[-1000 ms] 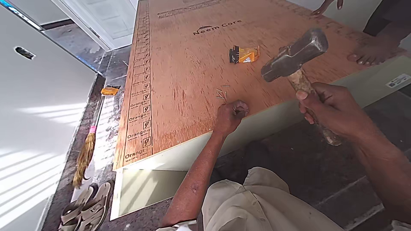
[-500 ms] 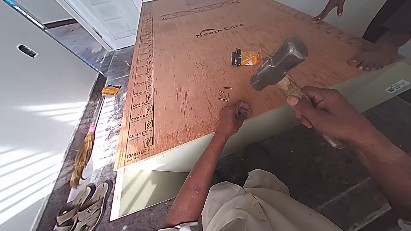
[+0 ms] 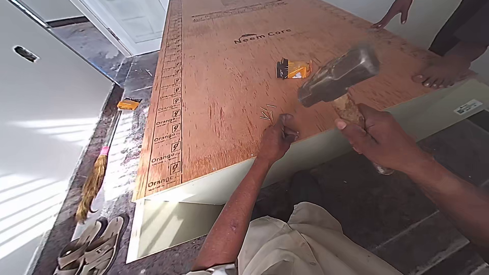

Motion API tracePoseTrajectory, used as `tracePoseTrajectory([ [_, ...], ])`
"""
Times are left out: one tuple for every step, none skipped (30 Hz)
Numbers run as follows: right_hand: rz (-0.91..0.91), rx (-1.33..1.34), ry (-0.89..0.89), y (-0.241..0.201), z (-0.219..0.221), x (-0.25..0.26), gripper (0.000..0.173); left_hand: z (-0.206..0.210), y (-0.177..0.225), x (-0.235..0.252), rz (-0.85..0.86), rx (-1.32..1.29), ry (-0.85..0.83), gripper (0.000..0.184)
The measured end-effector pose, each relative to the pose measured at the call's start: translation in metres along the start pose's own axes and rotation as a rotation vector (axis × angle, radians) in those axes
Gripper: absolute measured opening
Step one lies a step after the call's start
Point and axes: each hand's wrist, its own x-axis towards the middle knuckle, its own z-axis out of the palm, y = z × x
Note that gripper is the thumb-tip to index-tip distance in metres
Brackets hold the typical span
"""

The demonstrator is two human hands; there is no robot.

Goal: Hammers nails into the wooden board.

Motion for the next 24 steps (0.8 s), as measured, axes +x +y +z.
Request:
tracePoseTrajectory([
  [0.063,-0.080,-0.114,0.000,0.001,0.003,0.035,-0.001,0.001,0.001,-0.008,0.004,-0.002,0.056],
  [0.169,-0.145,-0.254,0.000,0.003,0.007,0.036,0.000,0.001,0.001,-0.012,0.003,-0.002,0.058],
  [0.262,-0.169,-0.345,0.004,0.006,0.010,0.037,0.002,0.000,0.000,-0.018,-0.002,-0.005,0.059],
  [0.332,-0.149,-0.376,0.005,0.007,0.010,0.038,0.002,0.000,0.000,-0.027,0.000,-0.020,0.058],
  [0.352,-0.106,-0.350,0.003,0.000,0.013,0.039,0.000,0.001,0.004,-0.034,-0.006,-0.020,0.057],
  [0.331,-0.045,-0.290,0.001,-0.007,0.008,0.039,-0.001,0.001,0.003,-0.044,-0.028,-0.023,0.055],
  [0.269,0.030,-0.207,-0.003,-0.014,0.000,0.038,-0.001,0.000,0.001,-0.045,-0.068,-0.026,0.052],
  [0.170,0.103,-0.096,-0.008,-0.024,-0.006,0.038,-0.003,0.000,0.001,-0.041,-0.130,-0.026,0.052],
  [0.058,0.163,0.024,-0.016,-0.033,-0.010,0.038,-0.007,-0.002,0.001,-0.028,-0.200,-0.019,0.051],
  [-0.055,0.222,0.136,-0.024,-0.042,-0.010,0.039,-0.012,-0.002,0.000,-0.022,-0.242,-0.001,0.049],
  [-0.147,0.267,0.233,-0.031,-0.049,-0.007,0.040,-0.019,-0.002,0.000,-0.026,-0.200,0.038,0.047],
  [-0.190,0.290,0.305,-0.035,-0.051,-0.003,0.040,-0.027,0.000,0.001,-0.041,-0.073,0.083,0.048],
  [-0.199,0.273,0.337,-0.037,-0.049,0.000,0.038,-0.034,0.000,0.009,-0.067,0.062,0.102,0.050],
  [-0.175,0.223,0.310,-0.035,-0.043,0.004,0.037,-0.041,-0.004,0.022,-0.089,0.179,0.096,0.053],
  [-0.105,0.126,0.210,-0.029,-0.032,0.005,0.035,-0.046,-0.010,0.034,-0.105,0.291,0.063,0.055],
  [-0.005,-0.005,0.052,-0.019,-0.017,0.005,0.034,-0.049,-0.016,0.043,-0.129,0.386,0.008,0.059],
  [0.130,-0.115,-0.163,-0.014,-0.004,0.007,0.035,-0.049,-0.020,0.048,-0.151,0.460,-0.060,0.059],
  [0.258,-0.186,-0.344,-0.010,0.008,0.011,0.036,-0.045,-0.025,0.049,-0.159,0.523,-0.119,0.057],
  [0.334,-0.190,-0.420,-0.007,0.015,0.010,0.037,-0.039,-0.031,0.046,-0.141,0.584,-0.155,0.053],
  [0.350,-0.163,-0.414,-0.006,0.010,0.014,0.039,-0.038,-0.034,0.049,-0.088,0.598,-0.119,0.049],
  [0.328,-0.109,-0.367,-0.008,0.003,0.011,0.039,-0.038,-0.037,0.048,-0.052,0.590,-0.092,0.046],
  [0.278,-0.037,-0.287,-0.010,-0.003,0.002,0.039,-0.036,-0.040,0.042,-0.034,0.573,-0.078,0.044],
  [0.183,0.025,-0.172,-0.014,-0.013,-0.004,0.040,-0.036,-0.039,0.041,-0.026,0.558,-0.065,0.042],
  [0.071,0.079,-0.041,-0.021,-0.024,-0.007,0.041,-0.036,-0.038,0.041,-0.024,0.553,-0.054,0.040],
])
